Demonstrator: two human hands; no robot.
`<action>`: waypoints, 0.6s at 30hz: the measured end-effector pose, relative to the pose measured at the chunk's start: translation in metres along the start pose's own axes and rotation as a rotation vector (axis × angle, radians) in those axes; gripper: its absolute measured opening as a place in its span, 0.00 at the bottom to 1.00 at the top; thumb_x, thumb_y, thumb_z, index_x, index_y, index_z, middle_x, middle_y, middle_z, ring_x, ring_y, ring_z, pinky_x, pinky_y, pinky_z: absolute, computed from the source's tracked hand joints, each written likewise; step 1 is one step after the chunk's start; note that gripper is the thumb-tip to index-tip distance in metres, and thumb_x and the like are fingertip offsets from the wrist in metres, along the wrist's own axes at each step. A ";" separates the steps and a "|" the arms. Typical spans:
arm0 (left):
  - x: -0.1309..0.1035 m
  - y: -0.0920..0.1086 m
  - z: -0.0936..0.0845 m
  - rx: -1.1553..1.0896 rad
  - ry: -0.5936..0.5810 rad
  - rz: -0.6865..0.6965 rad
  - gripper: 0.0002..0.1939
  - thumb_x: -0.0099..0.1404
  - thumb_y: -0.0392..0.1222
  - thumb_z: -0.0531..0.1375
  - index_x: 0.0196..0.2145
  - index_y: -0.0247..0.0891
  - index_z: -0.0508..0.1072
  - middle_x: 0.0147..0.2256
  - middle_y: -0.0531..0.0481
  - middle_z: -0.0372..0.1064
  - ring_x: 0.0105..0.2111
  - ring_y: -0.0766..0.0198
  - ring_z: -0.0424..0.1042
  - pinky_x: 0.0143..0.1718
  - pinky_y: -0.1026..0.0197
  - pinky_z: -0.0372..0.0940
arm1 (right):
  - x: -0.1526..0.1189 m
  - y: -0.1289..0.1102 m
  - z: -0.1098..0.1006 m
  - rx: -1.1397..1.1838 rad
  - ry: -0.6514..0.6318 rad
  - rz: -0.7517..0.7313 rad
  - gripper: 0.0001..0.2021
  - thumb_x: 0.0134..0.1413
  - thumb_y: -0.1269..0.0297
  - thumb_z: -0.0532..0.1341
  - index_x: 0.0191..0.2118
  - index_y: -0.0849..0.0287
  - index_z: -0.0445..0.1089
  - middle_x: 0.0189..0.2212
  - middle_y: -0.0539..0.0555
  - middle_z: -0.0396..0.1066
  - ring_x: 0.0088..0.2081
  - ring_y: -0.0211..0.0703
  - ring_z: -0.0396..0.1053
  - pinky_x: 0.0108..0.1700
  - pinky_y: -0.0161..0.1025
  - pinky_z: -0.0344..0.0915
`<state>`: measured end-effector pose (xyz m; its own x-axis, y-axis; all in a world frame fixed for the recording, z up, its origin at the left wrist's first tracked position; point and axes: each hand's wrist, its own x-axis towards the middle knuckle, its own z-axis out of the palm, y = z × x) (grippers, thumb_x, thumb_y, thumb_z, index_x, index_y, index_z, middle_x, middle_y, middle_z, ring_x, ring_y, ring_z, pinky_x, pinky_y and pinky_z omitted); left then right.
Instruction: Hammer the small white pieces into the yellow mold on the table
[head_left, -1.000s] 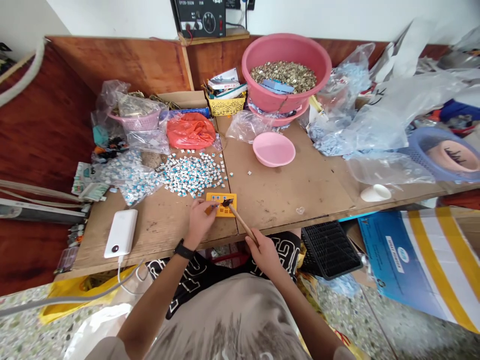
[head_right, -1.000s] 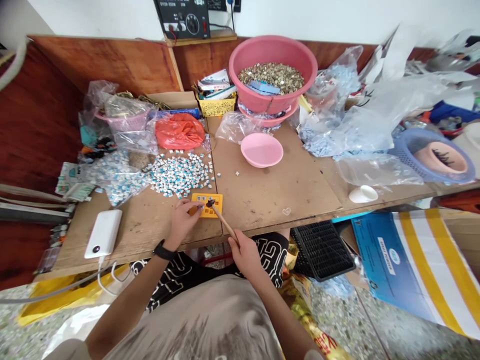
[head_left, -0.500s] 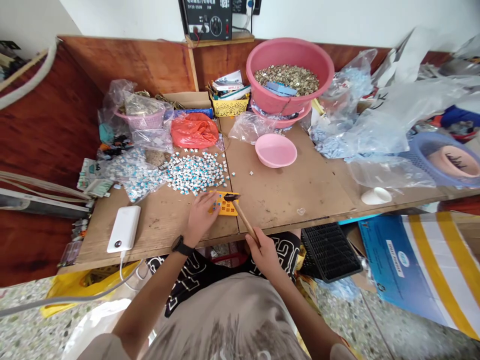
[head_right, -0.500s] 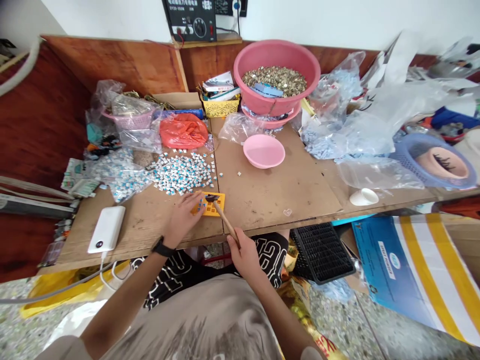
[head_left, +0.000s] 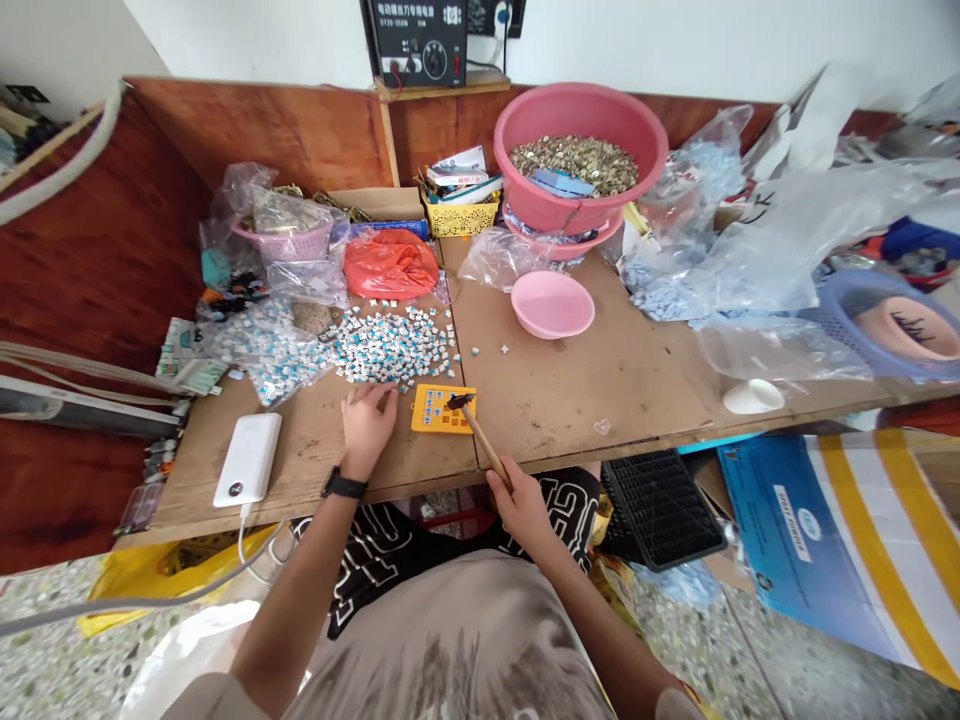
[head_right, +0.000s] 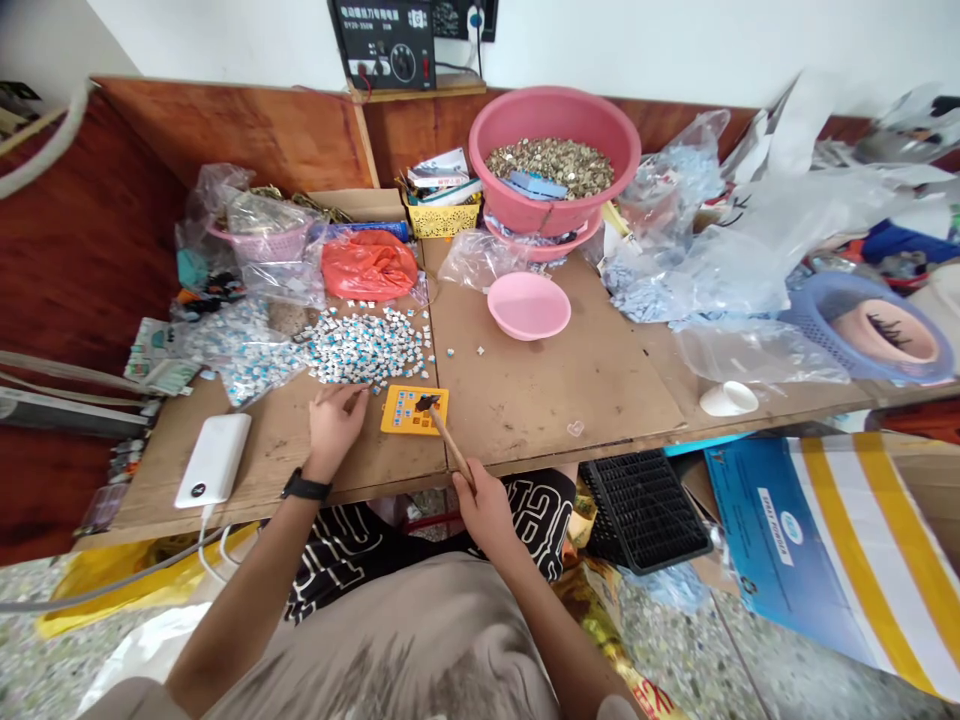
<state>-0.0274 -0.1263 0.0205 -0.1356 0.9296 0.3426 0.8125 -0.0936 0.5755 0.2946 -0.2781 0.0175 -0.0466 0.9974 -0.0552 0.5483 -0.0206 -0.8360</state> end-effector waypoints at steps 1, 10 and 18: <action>0.005 0.000 0.000 0.028 -0.007 0.010 0.14 0.80 0.50 0.62 0.47 0.45 0.88 0.49 0.39 0.86 0.53 0.40 0.78 0.59 0.42 0.66 | -0.002 0.003 0.002 0.016 0.014 0.013 0.18 0.82 0.49 0.55 0.50 0.54 0.77 0.32 0.53 0.80 0.34 0.51 0.79 0.40 0.40 0.68; 0.018 0.017 0.007 0.225 -0.173 0.026 0.15 0.80 0.49 0.61 0.45 0.47 0.89 0.48 0.40 0.85 0.57 0.39 0.74 0.61 0.40 0.64 | -0.003 0.013 0.011 0.112 0.072 0.090 0.20 0.80 0.44 0.57 0.51 0.55 0.78 0.36 0.55 0.83 0.38 0.52 0.81 0.44 0.40 0.72; 0.025 0.026 0.015 0.223 -0.181 -0.029 0.11 0.71 0.43 0.64 0.44 0.44 0.87 0.51 0.40 0.83 0.56 0.39 0.73 0.62 0.39 0.66 | -0.001 0.012 0.009 0.144 0.061 0.109 0.20 0.79 0.44 0.58 0.51 0.56 0.78 0.35 0.54 0.82 0.37 0.50 0.79 0.44 0.40 0.71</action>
<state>-0.0013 -0.1000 0.0335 -0.0733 0.9812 0.1787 0.9170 -0.0041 0.3989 0.2941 -0.2802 0.0024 0.0598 0.9910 -0.1199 0.4224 -0.1339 -0.8964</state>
